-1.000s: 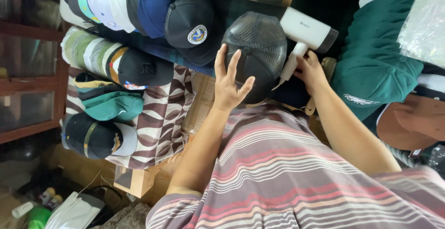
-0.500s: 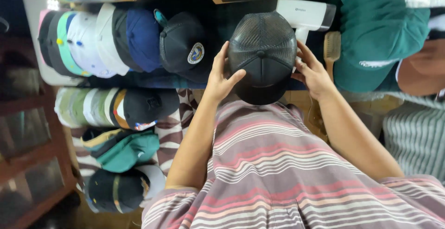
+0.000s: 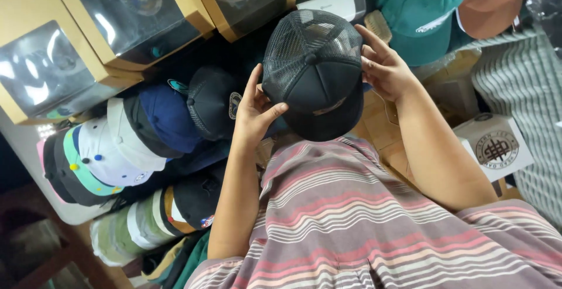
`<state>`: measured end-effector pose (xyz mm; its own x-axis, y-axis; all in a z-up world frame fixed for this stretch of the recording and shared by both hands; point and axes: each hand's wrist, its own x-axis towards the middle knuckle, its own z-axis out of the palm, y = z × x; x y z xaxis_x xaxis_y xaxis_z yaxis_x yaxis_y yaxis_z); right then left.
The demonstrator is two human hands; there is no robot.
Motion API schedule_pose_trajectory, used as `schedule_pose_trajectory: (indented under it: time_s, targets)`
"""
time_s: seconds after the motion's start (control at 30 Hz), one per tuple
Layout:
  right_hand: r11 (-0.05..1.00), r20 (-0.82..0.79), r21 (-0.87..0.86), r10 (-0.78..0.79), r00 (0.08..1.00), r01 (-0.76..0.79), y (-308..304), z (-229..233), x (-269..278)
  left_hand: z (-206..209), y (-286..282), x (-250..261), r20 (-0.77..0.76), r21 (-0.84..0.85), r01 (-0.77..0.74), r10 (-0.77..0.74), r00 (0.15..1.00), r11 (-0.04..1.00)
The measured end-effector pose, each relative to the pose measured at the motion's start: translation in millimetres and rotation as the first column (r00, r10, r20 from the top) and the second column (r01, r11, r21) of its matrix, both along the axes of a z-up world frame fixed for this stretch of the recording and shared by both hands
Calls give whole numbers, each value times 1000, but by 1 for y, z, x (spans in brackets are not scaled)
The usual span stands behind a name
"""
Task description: A person is cleaning and steaming a black mesh hat using a brush and a handheld steamer at a work table.
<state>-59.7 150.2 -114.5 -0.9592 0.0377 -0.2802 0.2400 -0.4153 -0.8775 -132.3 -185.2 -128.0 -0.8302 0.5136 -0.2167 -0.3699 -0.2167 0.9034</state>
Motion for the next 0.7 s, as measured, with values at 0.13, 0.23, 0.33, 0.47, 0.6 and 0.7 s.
schedule_pose_trajectory:
  time_s: [0.13, 0.23, 0.33, 0.47, 0.6, 0.7]
  targets:
    - [985, -107, -172, -23, 994, 4, -7, 16, 12, 15, -11, -2, -20, 115, 87, -85, 996, 990]
    - [990, -117, -118, -87, 989, 73, -4, 12, 21, 6, -16, 1, -25, 131, 42, -39, 999, 990]
    - [990, -118, -116, -97, 988, 83, 3, -1, 33, 9, -21, 7, -46, 101, 11, -6, 999, 995]
    - [991, -189, -133, -27, 982, 2, 9, -3, 45, 21, -24, 18, -138, 12, -7, 9, 990, 1000]
    - [991, -260, -106, 51, 964, -82, 4, 4, 48, 5, -20, 41, -194, 46, -64, 71, 978, 997]
    - [973, -175, -212, -132, 976, 94, 13, -20, 61, -14, -7, 65, -230, 201, -155, 200, 952, 967]
